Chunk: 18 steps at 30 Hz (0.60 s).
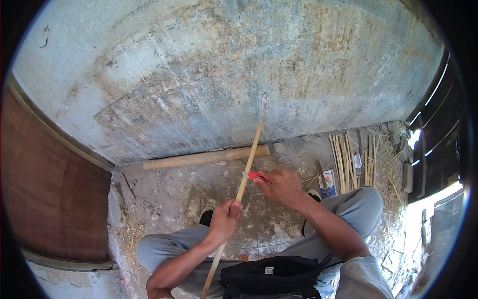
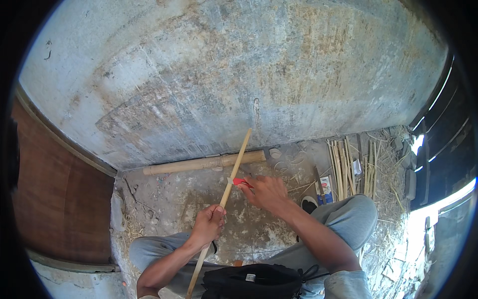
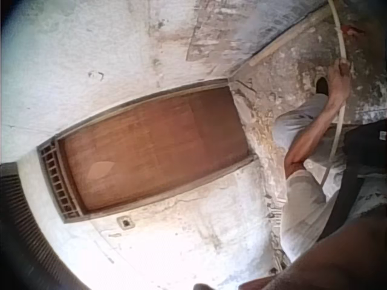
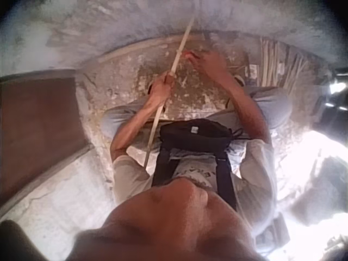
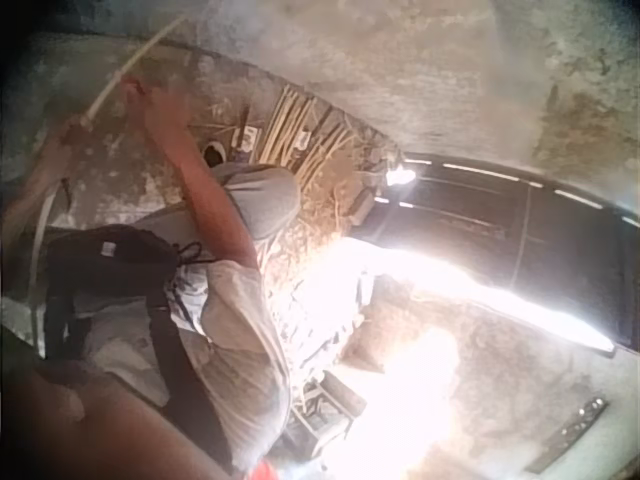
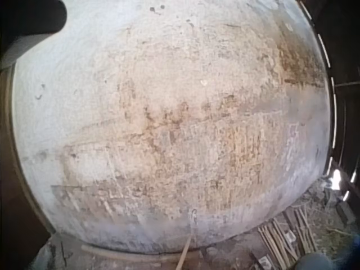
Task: The person shaves a thin strip of bamboo using a small red-handled blade held in their right hand, while holding the strip with their left hand.
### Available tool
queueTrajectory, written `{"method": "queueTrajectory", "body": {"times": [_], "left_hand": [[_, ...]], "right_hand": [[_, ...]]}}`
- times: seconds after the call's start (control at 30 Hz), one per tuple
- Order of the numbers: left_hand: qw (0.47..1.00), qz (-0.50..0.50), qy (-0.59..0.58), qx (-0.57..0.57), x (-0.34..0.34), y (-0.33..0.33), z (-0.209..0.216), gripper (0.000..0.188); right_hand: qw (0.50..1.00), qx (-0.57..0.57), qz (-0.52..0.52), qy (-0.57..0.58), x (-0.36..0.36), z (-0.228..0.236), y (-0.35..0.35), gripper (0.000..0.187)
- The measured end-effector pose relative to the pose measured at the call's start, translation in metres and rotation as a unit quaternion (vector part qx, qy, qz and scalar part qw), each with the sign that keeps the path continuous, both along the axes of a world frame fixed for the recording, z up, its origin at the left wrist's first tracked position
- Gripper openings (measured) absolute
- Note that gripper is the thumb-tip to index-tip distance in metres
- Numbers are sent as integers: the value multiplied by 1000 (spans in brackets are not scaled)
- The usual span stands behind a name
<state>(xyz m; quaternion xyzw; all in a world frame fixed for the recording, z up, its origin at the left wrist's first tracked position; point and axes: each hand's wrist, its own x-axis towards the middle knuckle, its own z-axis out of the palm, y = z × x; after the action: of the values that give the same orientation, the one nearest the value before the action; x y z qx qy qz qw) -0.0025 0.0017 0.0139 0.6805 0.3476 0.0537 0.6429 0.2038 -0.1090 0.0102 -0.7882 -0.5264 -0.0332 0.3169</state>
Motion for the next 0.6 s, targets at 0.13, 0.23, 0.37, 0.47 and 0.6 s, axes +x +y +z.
{"method": "queueTrajectory", "body": {"times": [0.13,0.23,0.37,0.47,0.6], "left_hand": [[1000,-2,8,4,1,1,4,23],[1000,-18,16,-1,-4,-10,10,23],[998,-53,-32,29,-20,-19,8,24],[998,-61,-2,1,-30,-3,2,26],[997,-41,24,-52,-27,-12,12,27]], "right_hand": [[1000,-20,0,1,0,0,0,31],[1000,-3,-15,13,13,-4,-3,31],[983,-75,-152,73,56,19,-12,32],[986,-69,-143,51,52,11,-14,32],[988,-69,-139,18,53,0,-13,32]]}}
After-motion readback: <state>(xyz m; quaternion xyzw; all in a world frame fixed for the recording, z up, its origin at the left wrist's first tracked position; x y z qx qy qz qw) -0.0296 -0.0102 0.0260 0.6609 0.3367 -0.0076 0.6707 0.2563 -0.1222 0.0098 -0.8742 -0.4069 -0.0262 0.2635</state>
